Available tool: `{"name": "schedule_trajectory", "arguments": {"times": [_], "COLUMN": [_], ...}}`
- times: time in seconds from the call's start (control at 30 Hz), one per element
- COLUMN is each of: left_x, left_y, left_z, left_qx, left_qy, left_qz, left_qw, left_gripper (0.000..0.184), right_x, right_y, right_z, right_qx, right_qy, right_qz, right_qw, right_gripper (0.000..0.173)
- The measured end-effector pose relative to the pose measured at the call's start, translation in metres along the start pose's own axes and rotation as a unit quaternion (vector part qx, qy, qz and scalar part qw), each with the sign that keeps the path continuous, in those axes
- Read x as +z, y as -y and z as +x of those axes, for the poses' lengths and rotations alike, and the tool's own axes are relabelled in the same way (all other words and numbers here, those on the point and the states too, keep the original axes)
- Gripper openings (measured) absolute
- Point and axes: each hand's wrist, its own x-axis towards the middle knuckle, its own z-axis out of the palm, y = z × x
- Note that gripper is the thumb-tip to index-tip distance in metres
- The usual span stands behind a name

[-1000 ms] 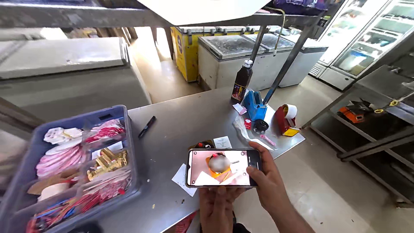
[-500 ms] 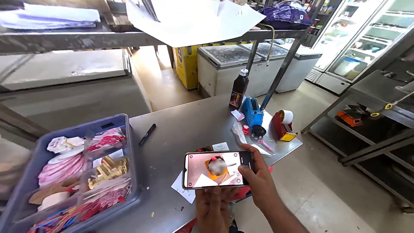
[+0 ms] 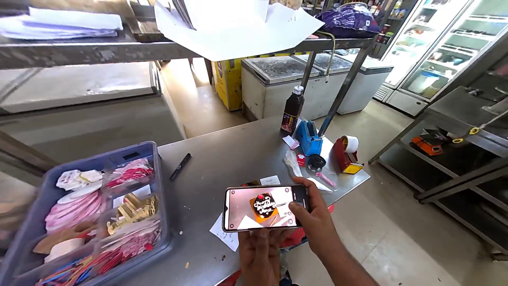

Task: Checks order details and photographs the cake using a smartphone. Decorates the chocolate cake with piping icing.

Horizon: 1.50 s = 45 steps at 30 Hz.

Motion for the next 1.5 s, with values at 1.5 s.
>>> {"name": "schedule_trajectory", "arguments": {"times": [1.5], "left_x": [-0.002], "left_y": [-0.050], "left_z": [-0.026], "left_qx": [0.049], "left_qy": [-0.074], "left_qz": [0.126], "left_qw": [0.988], "left_gripper": [0.087], "right_x": [0.003], "right_y": [-0.032], "right_z": [-0.048], "right_qx": [0.002], "right_qy": [0.370], "right_qz": [0.090], "right_qw": [0.925], "right_gripper": [0.071]}}
